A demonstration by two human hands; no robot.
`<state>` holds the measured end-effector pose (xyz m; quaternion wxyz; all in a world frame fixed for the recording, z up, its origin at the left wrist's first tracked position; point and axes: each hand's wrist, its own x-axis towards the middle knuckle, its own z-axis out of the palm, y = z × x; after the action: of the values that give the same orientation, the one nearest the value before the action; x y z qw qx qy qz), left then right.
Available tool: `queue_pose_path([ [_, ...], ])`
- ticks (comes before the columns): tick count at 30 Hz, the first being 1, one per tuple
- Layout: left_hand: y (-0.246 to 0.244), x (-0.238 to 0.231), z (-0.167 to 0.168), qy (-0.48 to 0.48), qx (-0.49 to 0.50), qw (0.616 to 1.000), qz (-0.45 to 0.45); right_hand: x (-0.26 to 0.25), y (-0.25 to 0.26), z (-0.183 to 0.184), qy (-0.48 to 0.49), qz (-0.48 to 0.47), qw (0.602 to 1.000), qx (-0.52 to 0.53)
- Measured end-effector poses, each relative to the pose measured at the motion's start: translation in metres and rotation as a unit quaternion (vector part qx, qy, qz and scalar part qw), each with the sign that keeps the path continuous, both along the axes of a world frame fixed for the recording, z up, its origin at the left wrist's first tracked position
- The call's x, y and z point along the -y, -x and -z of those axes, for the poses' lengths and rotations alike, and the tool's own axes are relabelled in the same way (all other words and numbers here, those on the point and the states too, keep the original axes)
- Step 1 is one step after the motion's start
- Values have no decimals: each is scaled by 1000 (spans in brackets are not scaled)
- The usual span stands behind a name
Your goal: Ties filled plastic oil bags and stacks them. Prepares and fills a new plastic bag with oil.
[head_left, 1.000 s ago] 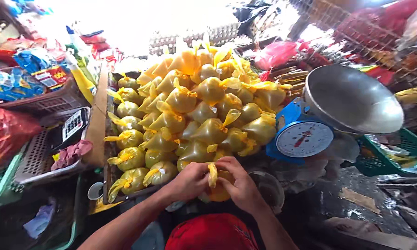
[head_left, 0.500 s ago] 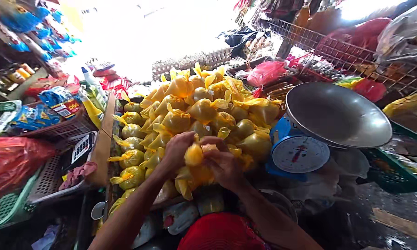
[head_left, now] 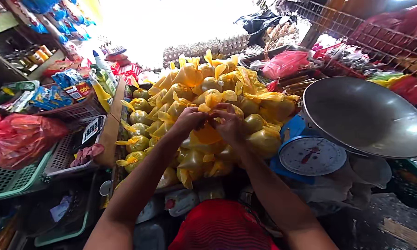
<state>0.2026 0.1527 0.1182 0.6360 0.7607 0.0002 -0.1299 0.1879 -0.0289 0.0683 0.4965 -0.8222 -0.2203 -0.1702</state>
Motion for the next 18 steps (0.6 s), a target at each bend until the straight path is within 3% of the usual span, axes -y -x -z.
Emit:
queue_pose_path([
  [3, -15, -3, 6, -68, -52, 996, -15, -10, -10, 11, -7, -15, 999, 33],
  [5, -19, -12, 9, -120, -51, 991, 23, -14, -22, 13, -2, -49, 999, 18],
  [8, -18, -26, 6, -214, 44, 969, 115, -12, -39, 3, 14, -65, 991, -116],
  [9, -16, -26, 7, -289, 109, 944, 115, -11, -43, -2, 22, -70, 986, -152],
  [11, -4, -19, 12, -462, 232, 852, 84, -11, -49, -6, 42, -76, 977, -196],
  [13, 3, -16, 32, -530, 382, 756, 26, -11, -55, -4, 52, -77, 973, -211],
  [14, 3, -16, 40, -524, 436, 732, 3, -11, -59, -3, 49, -80, 973, -208],
  [15, 2, -16, 46, -505, 457, 732, -10, -10, -62, -3, 48, -86, 975, -198],
  [16, 1, -15, 48, -471, 450, 759, -10, -8, -64, -4, 51, -99, 977, -184],
  [18, -3, -14, 45, -346, 363, 865, 13, -7, -67, -6, 79, -116, 978, -151],
])
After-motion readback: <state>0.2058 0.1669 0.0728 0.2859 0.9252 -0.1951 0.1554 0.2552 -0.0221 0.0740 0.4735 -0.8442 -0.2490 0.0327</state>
